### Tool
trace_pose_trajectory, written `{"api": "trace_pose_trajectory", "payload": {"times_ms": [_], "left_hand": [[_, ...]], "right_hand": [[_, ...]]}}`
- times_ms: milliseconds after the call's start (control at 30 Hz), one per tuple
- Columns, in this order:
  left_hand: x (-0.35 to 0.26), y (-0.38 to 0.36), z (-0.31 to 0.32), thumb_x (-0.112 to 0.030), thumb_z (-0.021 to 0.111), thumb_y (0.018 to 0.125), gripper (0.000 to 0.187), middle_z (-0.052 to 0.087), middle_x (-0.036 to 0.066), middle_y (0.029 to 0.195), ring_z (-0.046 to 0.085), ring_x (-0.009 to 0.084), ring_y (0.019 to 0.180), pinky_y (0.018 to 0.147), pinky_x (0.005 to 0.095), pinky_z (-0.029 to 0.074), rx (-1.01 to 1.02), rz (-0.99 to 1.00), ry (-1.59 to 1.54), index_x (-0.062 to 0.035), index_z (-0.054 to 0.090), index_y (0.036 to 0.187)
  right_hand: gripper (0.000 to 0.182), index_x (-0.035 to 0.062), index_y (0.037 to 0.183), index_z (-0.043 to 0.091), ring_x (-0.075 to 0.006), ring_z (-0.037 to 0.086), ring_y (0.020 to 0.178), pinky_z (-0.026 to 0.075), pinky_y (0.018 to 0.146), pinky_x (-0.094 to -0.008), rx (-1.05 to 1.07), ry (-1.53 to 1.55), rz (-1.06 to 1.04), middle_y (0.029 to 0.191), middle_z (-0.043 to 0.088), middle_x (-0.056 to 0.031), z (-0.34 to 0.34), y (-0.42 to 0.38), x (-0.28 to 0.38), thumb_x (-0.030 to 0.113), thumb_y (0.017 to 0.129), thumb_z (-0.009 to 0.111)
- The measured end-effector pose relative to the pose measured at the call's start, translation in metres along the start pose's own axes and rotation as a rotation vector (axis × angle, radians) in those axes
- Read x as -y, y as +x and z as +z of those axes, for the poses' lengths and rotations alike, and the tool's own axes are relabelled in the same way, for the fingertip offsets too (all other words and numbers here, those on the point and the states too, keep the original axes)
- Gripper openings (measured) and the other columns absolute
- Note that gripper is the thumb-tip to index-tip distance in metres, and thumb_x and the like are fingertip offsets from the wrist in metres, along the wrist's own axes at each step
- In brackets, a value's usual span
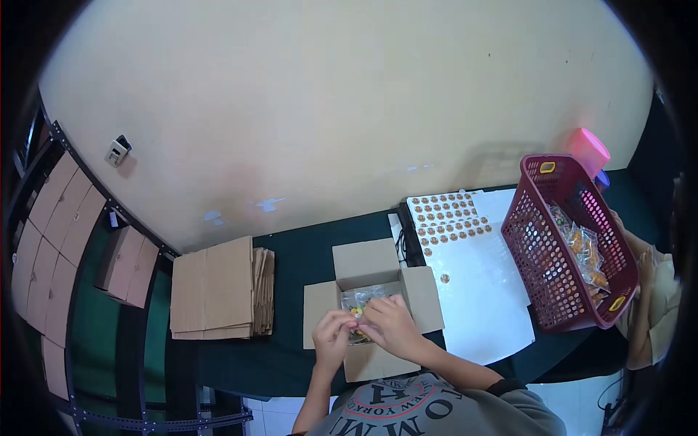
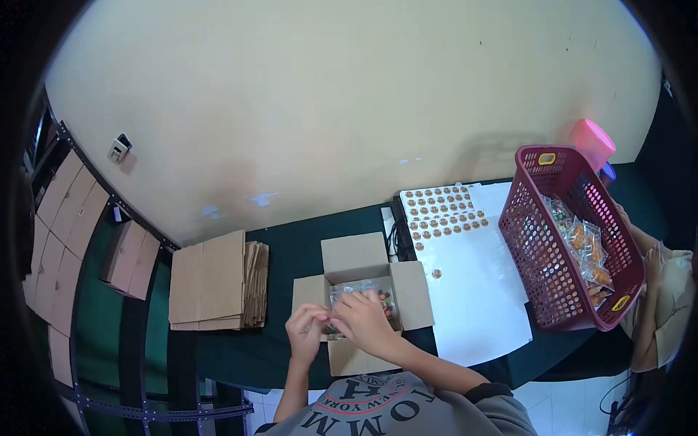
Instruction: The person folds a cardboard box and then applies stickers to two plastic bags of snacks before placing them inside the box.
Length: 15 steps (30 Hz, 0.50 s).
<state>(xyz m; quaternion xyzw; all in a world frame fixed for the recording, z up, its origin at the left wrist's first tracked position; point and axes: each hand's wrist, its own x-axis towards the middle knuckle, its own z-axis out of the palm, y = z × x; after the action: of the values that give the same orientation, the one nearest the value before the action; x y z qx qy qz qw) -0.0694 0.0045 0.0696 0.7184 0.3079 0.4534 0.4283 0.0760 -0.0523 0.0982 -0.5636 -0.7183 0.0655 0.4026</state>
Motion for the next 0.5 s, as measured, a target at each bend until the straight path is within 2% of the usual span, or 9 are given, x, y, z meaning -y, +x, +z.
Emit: {"api": "trace_pose_trajectory", "payload": {"times_ms": [33,100,133,200,233,300,367,433,500], "left_hand": [[-0.003,0.006,-0.004,-0.004,0.057,0.077,0.005,0.057,0.009,0.074,0.056,0.0196,0.076,0.066,0.0293,0.044,0.0,0.0,-0.002,-0.0005,0.06,0.074],[-0.011,0.022,-0.014,-0.001,0.055,0.074,0.004,0.056,0.007,0.073,0.056,0.0229,0.08,0.08,0.0362,0.042,-0.127,0.278,0.337,-0.0021,0.058,0.071],[-0.014,0.027,-0.018,-0.001,0.055,0.074,0.004,0.056,0.007,0.073,0.056,0.0229,0.08,0.08,0.0362,0.042,-0.126,0.277,0.335,-0.0021,0.058,0.071],[-0.017,0.033,-0.025,-0.001,0.054,0.072,0.005,0.054,0.007,0.071,0.054,0.0255,0.082,0.093,0.0442,0.033,-0.299,0.307,0.406,-0.0034,0.056,0.068],[-0.019,0.035,-0.028,-0.001,0.054,0.072,0.005,0.054,0.007,0.071,0.054,0.0255,0.082,0.093,0.0442,0.033,-0.297,0.308,0.406,-0.0034,0.056,0.068],[-0.02,0.039,-0.034,-0.003,0.053,0.074,0.007,0.053,0.006,0.07,0.054,0.0248,0.083,0.098,0.048,0.026,-0.426,0.302,0.464,-0.0033,0.054,0.067],[-0.014,0.042,-0.042,-0.006,0.054,0.076,0.009,0.053,0.006,0.07,0.053,0.0248,0.084,0.097,0.047,0.028,-0.457,0.305,0.451,-0.0031,0.053,0.067],[-0.008,0.043,-0.052,-0.009,0.055,0.078,0.013,0.053,0.007,0.07,0.053,0.0247,0.082,0.097,0.0465,0.029,-0.517,0.226,0.399,-0.0025,0.053,0.067],[-0.003,0.042,-0.053,-0.012,0.055,0.079,0.016,0.053,0.007,0.07,0.053,0.0245,0.08,0.095,0.045,0.032,-0.481,0.177,0.319,-0.0014,0.053,0.068]], "right_hand": [[0.016,0.0079,0.075,0.053,-0.0212,0.048,0.075,0.031,0.068,-0.0358,0.001,-0.002,0.001,0.076,0.048,-0.0056,0.003,0.002,0.003,0.02,0.072,0.062],[0.016,0.0073,0.071,0.051,-0.021,0.049,0.07,0.032,0.066,-0.0344,-0.074,0.028,0.015,0.07,0.046,-0.006,0.012,0.008,0.01,0.019,0.073,0.061],[0.016,0.0073,0.071,0.051,-0.021,0.049,0.07,0.032,0.066,-0.0344,-0.073,0.026,0.017,0.07,0.046,-0.006,0.013,0.012,0.015,0.019,0.073,0.061],[0.016,0.0061,0.069,0.05,-0.0214,0.048,0.065,0.031,0.062,-0.0318,-0.145,0.078,-0.005,0.066,0.046,-0.005,0.012,0.021,0.025,0.016,0.074,0.062],[0.016,0.0061,0.069,0.05,-0.0214,0.048,0.065,0.031,0.062,-0.0318,-0.147,0.078,-0.003,0.066,0.046,-0.005,0.014,0.022,0.027,0.016,0.074,0.062],[0.016,0.0056,0.07,0.05,-0.0205,0.048,0.064,0.031,0.06,-0.0314,-0.175,0.133,-0.052,0.065,0.045,-0.0049,0.016,0.026,0.03,0.015,0.075,0.061],[0.017,0.0053,0.07,0.049,-0.0217,0.048,0.065,0.033,0.061,-0.0321,-0.127,0.154,-0.026,0.067,0.045,-0.006,0.015,0.026,0.034,0.015,0.075,0.061],[0.017,0.005,0.07,0.048,-0.0229,0.049,0.067,0.034,0.062,-0.0329,-0.073,0.176,0.002,0.069,0.045,-0.0071,0.018,0.022,0.035,0.016,0.074,0.061],[0.017,0.0039,0.069,0.048,-0.0244,0.049,0.064,0.036,0.061,-0.034,-0.02,0.247,0.07,0.068,0.045,-0.0081,0.024,0.018,0.033,0.015,0.076,0.06]]}}
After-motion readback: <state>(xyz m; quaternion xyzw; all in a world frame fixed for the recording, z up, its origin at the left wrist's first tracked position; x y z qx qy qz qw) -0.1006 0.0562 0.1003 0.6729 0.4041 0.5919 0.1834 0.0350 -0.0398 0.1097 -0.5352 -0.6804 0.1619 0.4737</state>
